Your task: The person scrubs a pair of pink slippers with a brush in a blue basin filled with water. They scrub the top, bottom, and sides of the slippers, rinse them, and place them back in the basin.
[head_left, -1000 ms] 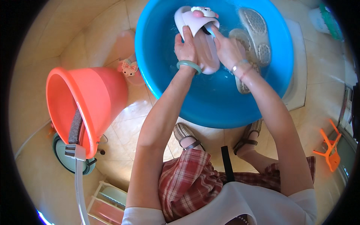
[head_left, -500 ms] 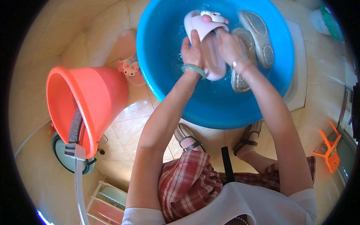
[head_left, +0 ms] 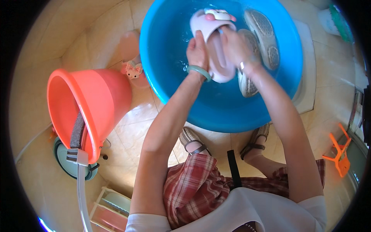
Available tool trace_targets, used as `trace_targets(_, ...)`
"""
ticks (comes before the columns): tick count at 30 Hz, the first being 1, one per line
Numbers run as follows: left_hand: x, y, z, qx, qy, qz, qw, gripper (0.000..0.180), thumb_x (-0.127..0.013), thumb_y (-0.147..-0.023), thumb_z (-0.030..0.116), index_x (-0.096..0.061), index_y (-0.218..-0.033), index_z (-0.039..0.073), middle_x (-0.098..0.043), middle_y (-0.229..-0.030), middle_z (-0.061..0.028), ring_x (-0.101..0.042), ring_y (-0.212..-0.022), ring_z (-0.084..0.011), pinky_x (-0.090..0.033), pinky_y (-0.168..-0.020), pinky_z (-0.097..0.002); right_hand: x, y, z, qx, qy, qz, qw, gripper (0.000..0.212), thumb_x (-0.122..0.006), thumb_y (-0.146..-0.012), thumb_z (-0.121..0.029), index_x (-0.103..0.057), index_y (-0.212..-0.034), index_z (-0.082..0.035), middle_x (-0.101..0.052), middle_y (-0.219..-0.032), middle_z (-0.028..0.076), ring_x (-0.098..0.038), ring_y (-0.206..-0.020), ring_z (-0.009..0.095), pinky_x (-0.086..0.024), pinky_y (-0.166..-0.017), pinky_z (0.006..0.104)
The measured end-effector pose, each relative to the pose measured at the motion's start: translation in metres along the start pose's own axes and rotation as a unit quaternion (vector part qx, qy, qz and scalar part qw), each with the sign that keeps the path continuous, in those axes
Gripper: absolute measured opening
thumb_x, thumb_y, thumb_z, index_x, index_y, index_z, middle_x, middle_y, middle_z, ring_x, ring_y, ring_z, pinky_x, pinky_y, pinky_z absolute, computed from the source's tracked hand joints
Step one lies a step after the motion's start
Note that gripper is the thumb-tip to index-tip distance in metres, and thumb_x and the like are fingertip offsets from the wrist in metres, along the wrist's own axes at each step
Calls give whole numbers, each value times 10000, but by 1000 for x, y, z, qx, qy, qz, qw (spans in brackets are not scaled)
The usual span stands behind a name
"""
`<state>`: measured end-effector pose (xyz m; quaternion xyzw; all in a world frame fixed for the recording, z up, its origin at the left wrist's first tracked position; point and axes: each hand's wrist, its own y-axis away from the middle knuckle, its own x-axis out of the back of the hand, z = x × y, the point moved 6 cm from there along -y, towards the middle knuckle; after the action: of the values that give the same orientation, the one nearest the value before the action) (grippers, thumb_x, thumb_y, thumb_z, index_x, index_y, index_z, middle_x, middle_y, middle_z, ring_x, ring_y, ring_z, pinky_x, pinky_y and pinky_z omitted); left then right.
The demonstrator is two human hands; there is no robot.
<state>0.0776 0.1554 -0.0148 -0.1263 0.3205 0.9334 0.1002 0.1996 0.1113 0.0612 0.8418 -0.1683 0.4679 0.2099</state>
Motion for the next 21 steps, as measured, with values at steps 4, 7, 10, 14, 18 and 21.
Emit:
trace_targets(4, 6, -2, -1, 32, 35, 16, 999, 465, -567, -950, 483, -595, -1078, 37, -650, -1012, -79, -597, -886, -173, -496, -784, -324, -21, -15, -11, 13, -50, 11, 999, 288, -450, -952, -211, -616, -1159, -98, -630, -959, 285, -603, -859, 483, -484, -770, 553)
trace_targets(7, 9, -8, 3, 24, 37, 28, 999, 466, -553, -953, 490, -592, -1058, 37, -651, -978, -84, -603, -881, -182, -498, -778, -323, -2, 53, -23, 26, -113, -19, 993, 412, -488, -970, -178, -497, -1381, -151, -605, -805, 280, -602, -724, 450, -458, -638, 493)
trace_targets(10, 14, -32, 4, 11, 112, -10, 994, 483, -543, -953, 502, -609, -1045, 32, -661, -983, -100, -630, -891, -206, -515, -770, -343, 15, 125, -28, 108, -87, -70, 988, 510, -531, -953, -139, -411, -1449, -149, -575, -598, 204, -588, -516, 367, -447, -503, 483)
trace_targets(14, 2, -28, 13, 36, -7, -36, 999, 567, -536, -938, 549, -614, -1150, 30, -668, -1039, -109, -649, -876, -210, -536, -756, -344, 25, 157, -4, 137, -57, -107, 983, 546, -568, -932, -91, -424, -1451, -181, -577, -657, 179, -598, -555, 339, -440, -498, 445)
trace_targets(18, 20, -47, 16, 51, -83, -44, 994, 656, -492, -931, 610, -564, -1265, 50, -659, -1134, -125, -659, -967, -227, -543, -810, -336, 14, 188, 26, 182, 59, -194, 962, 530, -597, -901, -94, -459, -1409, -149, -626, -818, 144, -622, -700, 314, -466, -529, 436)
trace_targets(21, 17, -53, 31, 52, -139, -65, 987, 727, -463, -907, 676, -554, -1303, 74, -648, -1191, -131, -658, -998, -247, -527, -862, -337, 18, 164, 15, 245, 55, -112, 961, 495, -633, -874, -99, -491, -1346, -66, -603, -1058, 185, -605, -961, 318, -501, -740, 421)
